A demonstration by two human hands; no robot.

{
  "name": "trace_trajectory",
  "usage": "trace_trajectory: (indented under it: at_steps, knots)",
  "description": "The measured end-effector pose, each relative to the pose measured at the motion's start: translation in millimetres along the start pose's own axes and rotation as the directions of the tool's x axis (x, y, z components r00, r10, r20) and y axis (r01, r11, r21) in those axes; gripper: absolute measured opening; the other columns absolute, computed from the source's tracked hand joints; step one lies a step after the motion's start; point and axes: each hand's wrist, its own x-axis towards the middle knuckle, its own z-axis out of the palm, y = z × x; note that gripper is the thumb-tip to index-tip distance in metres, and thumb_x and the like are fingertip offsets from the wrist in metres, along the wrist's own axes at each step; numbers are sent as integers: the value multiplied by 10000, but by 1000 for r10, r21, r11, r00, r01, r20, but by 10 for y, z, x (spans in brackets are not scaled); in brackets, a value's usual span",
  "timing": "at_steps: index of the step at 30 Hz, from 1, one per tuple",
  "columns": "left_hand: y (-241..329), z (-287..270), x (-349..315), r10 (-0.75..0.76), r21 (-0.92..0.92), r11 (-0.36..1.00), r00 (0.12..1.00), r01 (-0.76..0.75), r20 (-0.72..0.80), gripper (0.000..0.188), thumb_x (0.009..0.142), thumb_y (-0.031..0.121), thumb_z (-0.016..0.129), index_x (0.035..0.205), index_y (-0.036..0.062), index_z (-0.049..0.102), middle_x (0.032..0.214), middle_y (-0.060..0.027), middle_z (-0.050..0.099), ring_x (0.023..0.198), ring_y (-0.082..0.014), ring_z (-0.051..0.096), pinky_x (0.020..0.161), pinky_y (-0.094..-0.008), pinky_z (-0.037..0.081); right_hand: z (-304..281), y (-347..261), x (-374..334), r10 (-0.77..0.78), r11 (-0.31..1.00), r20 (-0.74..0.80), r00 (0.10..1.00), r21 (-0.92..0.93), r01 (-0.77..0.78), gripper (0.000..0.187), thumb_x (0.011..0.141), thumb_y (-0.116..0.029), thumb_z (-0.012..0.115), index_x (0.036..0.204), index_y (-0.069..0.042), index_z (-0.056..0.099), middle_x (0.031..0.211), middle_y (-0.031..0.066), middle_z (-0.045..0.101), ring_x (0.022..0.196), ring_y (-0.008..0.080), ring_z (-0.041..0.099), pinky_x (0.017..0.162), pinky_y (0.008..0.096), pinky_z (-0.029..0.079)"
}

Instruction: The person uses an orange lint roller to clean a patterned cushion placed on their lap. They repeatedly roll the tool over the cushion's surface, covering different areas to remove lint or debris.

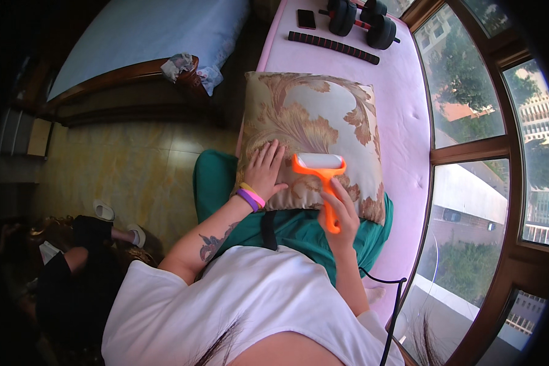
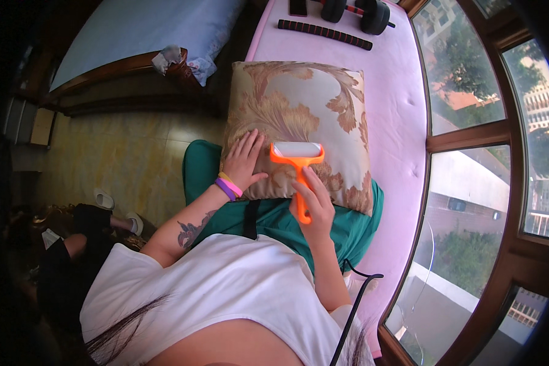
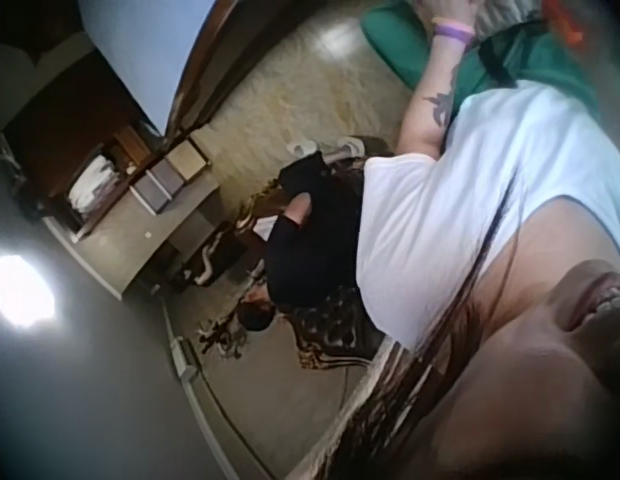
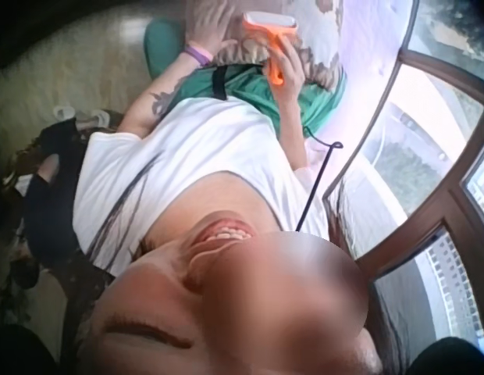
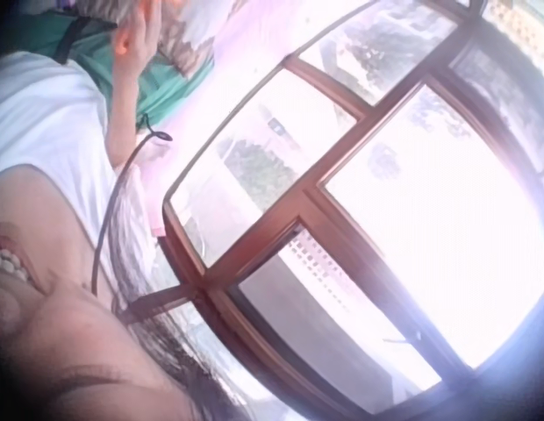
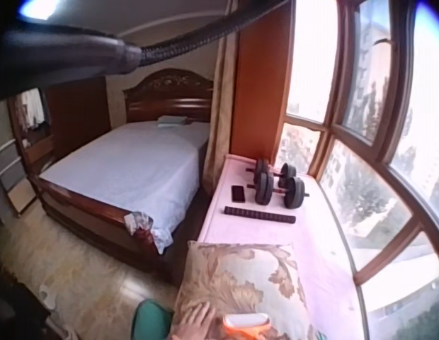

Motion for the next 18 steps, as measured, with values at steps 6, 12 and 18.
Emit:
trace_trajectory:
  at_steps: [6, 12, 18]
  knots:
    - [-54, 155, -141, -49, 29, 998, 996, 51, -75, 974, 628, 435, 729, 1361, 11, 250, 1435, -143, 231, 1320, -277, 239, 1071, -432, 207, 516, 279, 625, -59, 996, 10, 998, -67, 60, 324, 671, 5, 629, 981, -83, 604, 1193, 98, 546, 1085, 287, 537, 850, 361, 470]
    - [-38, 162, -112, -41, 51, 998, 995, 46, -93, 979, 628, 442, 726, 1366, 14, 247, 1433, -141, 234, 1325, -275, 229, 1076, -432, 193, 929, 714, 1462, -72, 997, -23, 997, 11, 72, 308, 729, 9, 594, 1026, -73, 593, 1211, 127, 538, 1034, 331, 553, 824, 374, 473]
    - [-89, 139, -115, -102, -34, 995, 986, 98, -134, 1013, 630, 486, 714, 1381, 22, 219, 1440, -142, 224, 1328, -286, 222, 1075, -434, 192, 934, 671, 1370, -154, 984, -35, 987, -101, 150, 287, 738, -13, 612, 1019, -65, 596, 1194, 106, 552, 1020, 322, 561, 825, 369, 472]
